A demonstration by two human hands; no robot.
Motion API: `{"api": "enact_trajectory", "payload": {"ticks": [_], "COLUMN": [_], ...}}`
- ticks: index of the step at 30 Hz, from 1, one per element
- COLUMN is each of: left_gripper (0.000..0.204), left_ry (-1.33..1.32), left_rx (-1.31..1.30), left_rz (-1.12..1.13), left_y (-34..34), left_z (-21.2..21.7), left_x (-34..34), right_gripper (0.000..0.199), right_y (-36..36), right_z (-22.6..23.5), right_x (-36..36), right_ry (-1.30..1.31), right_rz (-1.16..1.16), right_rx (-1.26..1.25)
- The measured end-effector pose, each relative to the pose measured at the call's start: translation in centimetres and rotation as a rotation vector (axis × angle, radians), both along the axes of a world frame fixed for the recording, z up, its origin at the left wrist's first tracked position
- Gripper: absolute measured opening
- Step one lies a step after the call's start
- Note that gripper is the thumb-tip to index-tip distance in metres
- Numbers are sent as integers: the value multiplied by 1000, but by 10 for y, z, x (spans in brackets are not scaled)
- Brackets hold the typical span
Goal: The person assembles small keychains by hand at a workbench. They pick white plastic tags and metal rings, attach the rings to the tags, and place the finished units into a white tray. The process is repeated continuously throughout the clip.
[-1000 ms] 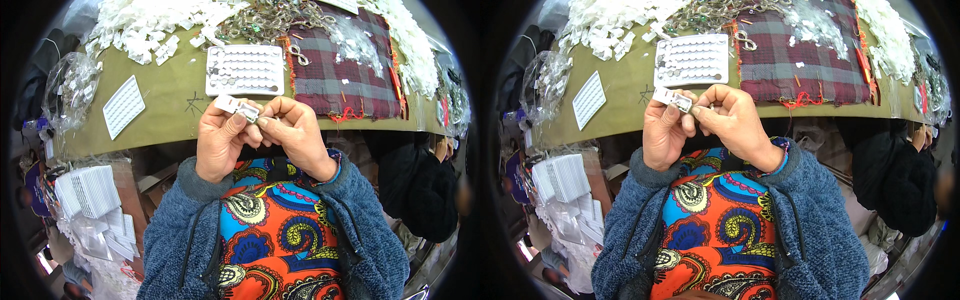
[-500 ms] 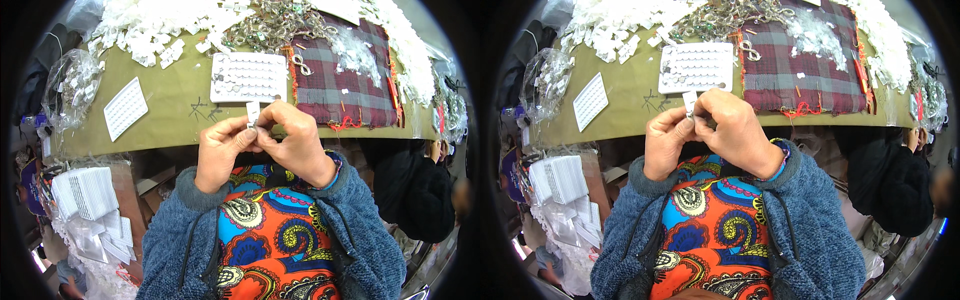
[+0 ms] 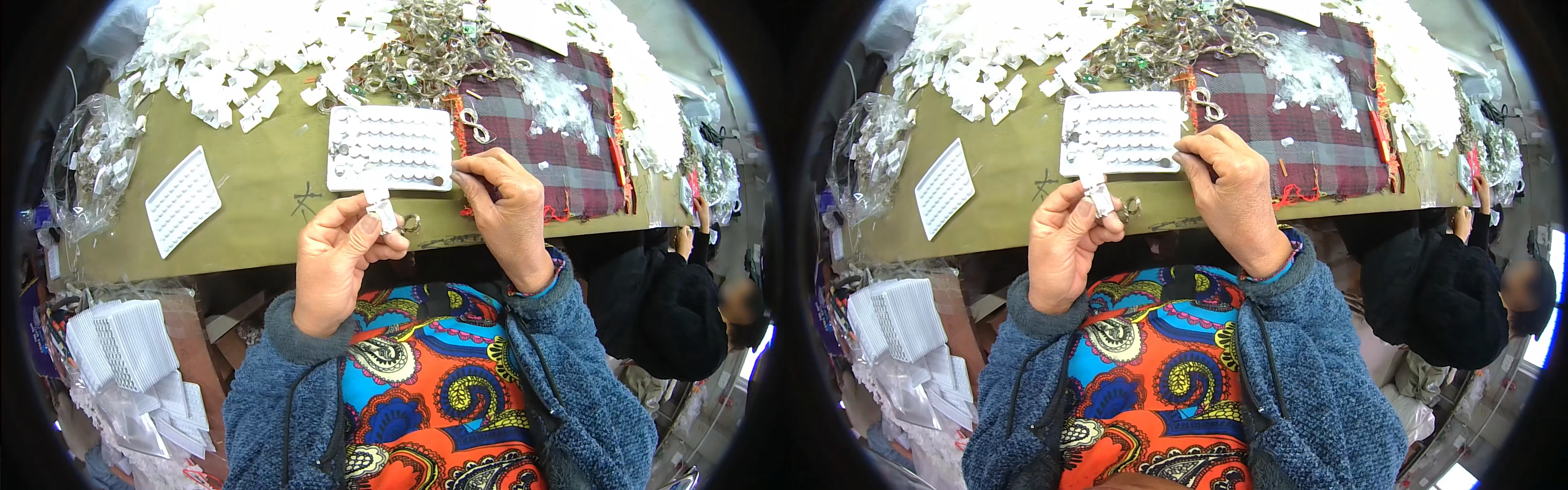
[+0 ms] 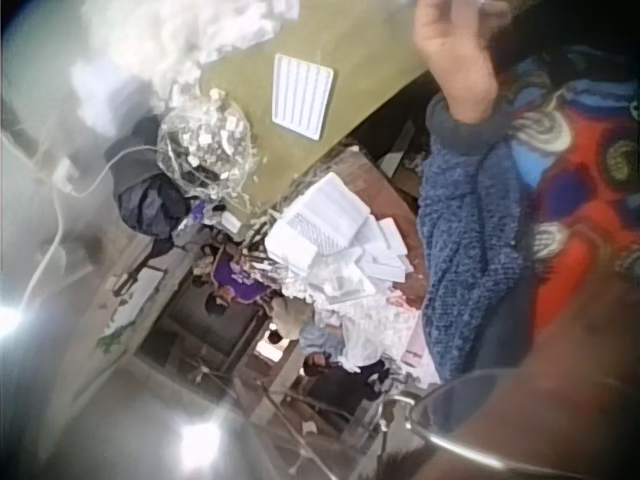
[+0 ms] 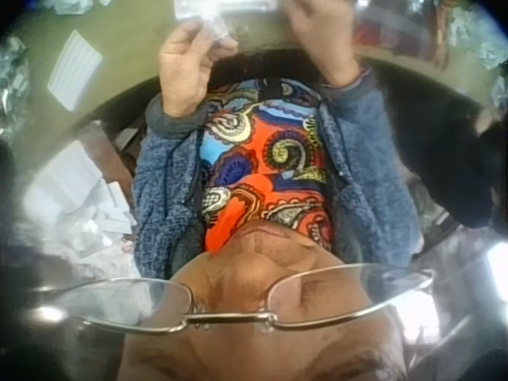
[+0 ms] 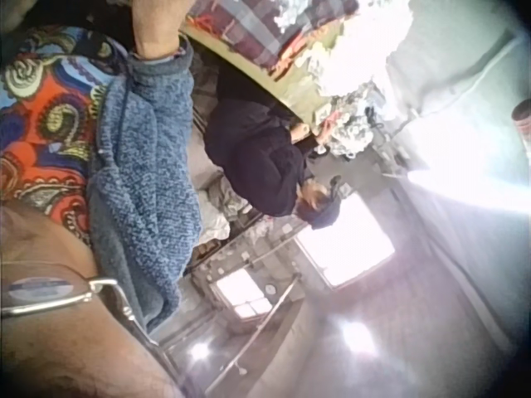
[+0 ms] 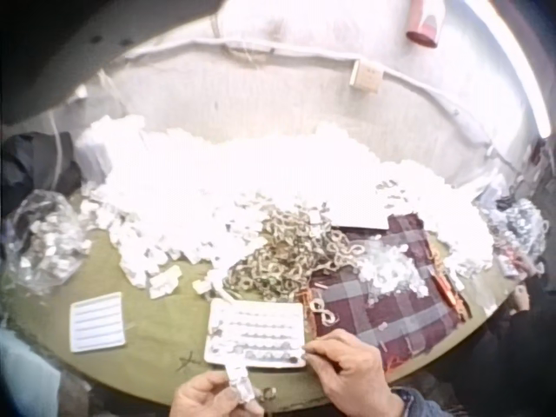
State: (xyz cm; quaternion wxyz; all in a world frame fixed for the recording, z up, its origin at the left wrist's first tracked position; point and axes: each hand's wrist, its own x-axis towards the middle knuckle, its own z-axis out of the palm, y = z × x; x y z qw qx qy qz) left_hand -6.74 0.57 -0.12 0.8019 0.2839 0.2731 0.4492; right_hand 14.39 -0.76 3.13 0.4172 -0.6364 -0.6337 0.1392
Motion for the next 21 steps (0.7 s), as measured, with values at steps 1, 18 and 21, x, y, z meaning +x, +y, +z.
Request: {"api": "enact_trajectory", "payload": {"ticks": [1, 18, 21], "left_gripper": [27, 27, 25], "left_ry": [-6, -87, -140], "left_rx": [-13, -86, -126], "left_rz": [-2, -47, -64], "left_y": [2, 11, 13], "left_z": [-1, -4, -3], "left_x": [0, 4, 5], "right_gripper": [9, 18, 17], "right_y": [0, 14, 14], "right_z": [-2, -8, -10], "right_x": [0, 0, 1], "right_ry": [10, -211, -280], "right_rz": [-12, 212, 251], "right_rx": [-27, 14, 3]}}
